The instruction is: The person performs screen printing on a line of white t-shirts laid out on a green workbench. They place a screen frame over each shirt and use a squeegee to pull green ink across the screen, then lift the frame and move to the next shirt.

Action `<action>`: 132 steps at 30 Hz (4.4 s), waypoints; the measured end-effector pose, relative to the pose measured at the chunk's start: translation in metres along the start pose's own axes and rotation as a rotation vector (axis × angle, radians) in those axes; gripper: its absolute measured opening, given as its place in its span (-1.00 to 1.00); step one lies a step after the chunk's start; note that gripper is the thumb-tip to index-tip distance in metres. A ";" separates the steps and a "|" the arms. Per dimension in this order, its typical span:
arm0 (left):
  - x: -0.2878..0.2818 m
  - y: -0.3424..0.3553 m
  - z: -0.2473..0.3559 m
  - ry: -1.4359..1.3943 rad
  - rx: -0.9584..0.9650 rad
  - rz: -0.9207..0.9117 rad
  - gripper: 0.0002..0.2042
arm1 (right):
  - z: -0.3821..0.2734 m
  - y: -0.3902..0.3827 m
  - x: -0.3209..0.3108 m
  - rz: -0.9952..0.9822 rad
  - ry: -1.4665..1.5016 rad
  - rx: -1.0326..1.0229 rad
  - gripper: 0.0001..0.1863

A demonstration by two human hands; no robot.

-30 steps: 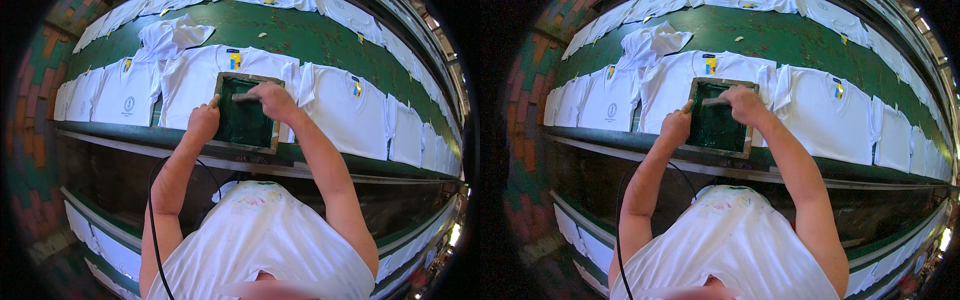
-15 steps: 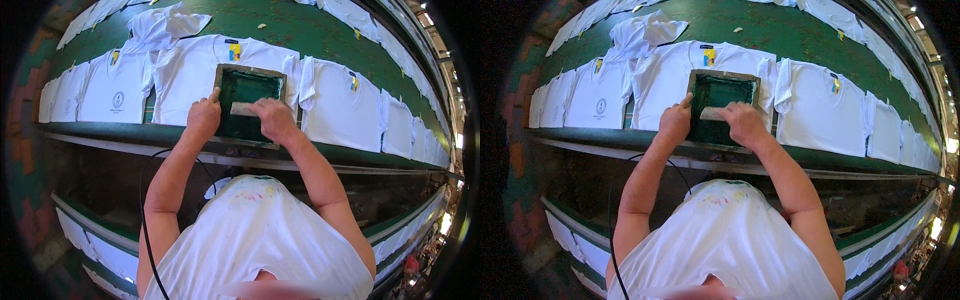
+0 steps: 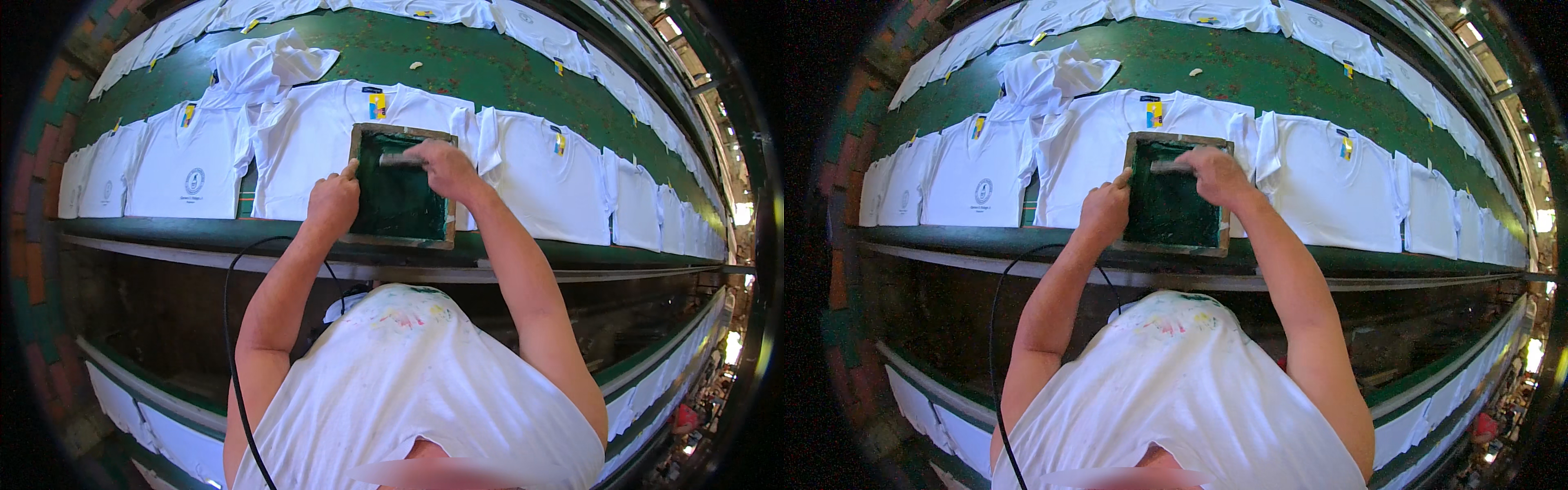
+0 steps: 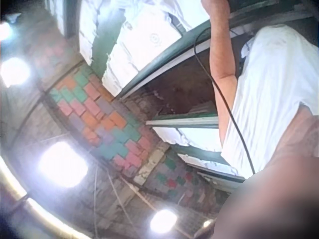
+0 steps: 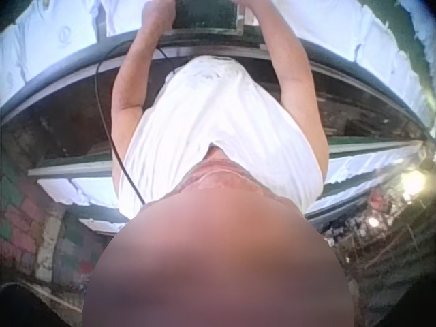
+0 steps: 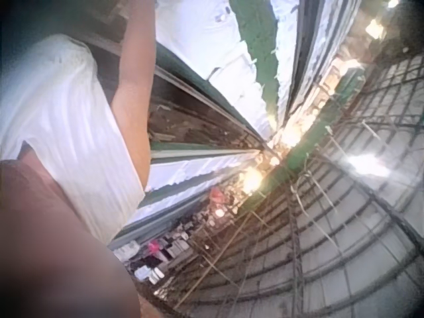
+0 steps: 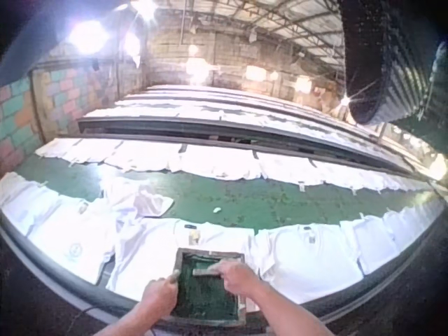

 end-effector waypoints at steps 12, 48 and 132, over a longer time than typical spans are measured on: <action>0.002 -0.014 -0.006 -0.144 0.015 0.207 -0.57 | -0.064 -0.063 0.024 0.033 -0.175 -0.029 -0.46; 0.017 -0.036 0.025 -0.684 -0.085 0.599 -0.55 | 0.021 -0.174 0.026 0.365 0.750 0.624 -0.29; 0.079 0.174 0.489 -0.113 0.208 -0.080 -0.48 | 0.212 -0.474 -0.258 0.188 -0.045 0.063 -0.46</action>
Point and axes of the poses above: each hand's wrist, its own y-axis towards the middle knuckle, its own x-axis out of the palm, z = x × y, the point moved 5 cm from there along y, towards the middle knuckle, and after that the axes turned 1 degree about -x, right-handed, at the moved point
